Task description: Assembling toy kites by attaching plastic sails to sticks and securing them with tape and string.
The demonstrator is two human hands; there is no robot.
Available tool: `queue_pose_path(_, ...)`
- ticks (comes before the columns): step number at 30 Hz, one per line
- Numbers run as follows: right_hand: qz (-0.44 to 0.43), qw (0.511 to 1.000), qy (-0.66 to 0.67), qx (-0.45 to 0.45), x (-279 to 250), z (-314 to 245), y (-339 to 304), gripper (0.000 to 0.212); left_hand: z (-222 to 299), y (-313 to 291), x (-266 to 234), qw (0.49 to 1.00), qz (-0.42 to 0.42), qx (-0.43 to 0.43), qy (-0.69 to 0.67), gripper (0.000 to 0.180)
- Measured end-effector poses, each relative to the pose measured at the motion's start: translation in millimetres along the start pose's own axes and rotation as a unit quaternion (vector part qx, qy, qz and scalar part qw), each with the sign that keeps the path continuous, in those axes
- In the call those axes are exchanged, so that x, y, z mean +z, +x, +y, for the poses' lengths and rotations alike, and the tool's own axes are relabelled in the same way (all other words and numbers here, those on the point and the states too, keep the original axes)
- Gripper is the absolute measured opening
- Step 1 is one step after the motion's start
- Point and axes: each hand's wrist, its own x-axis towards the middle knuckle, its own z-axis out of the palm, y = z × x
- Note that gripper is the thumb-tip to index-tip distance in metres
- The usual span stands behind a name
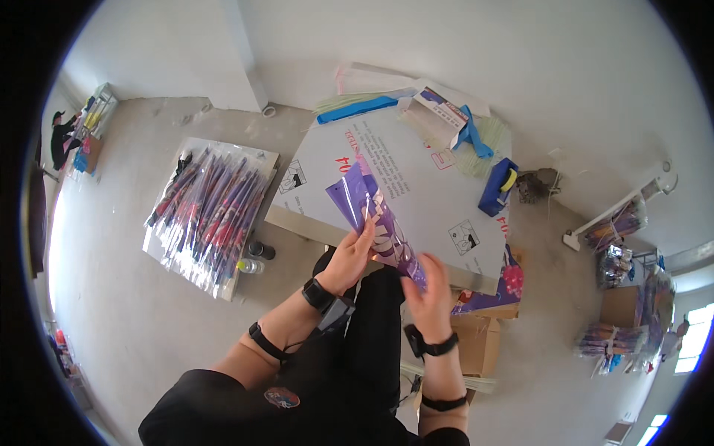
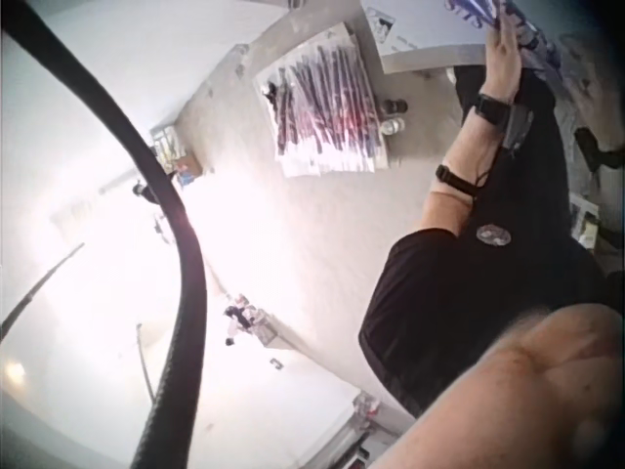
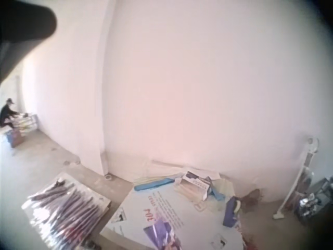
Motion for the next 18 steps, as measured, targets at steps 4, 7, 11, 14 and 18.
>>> queue_pose_path(4, 0.016, 0.995, 0.092, -0.023, 3.5, -67.7, 28.6, 0.046, 12.8, -41.2, 17.1, 0.973, -0.072, 0.178, 0.128, 0.036)
queue_pose_path(7, 0.011, 0.996, 0.061, -0.064, -5.8, -87.8, 29.8, 0.041, 21.4, -66.4, 8.8, 0.962, -0.172, 0.155, 0.142, 0.041)
queue_pose_path(11, -0.013, 0.988, 0.088, -0.128, -8.3, -104.6, 11.8, 0.015, 26.0, -88.8, -2.1, 0.956, -0.268, 0.115, 0.027, 0.05)
queue_pose_path(14, 0.016, 0.991, 0.095, -0.093, -22.8, -114.6, -7.1, 0.008, 30.5, -88.1, -4.3, 0.97, -0.21, 0.069, -0.097, 0.061)
queue_pose_path(18, -0.028, 0.993, 0.046, -0.108, -61.0, -123.7, -35.9, 0.007, 49.3, -69.2, -34.2, 0.96, -0.115, -0.055, -0.249, 0.068)
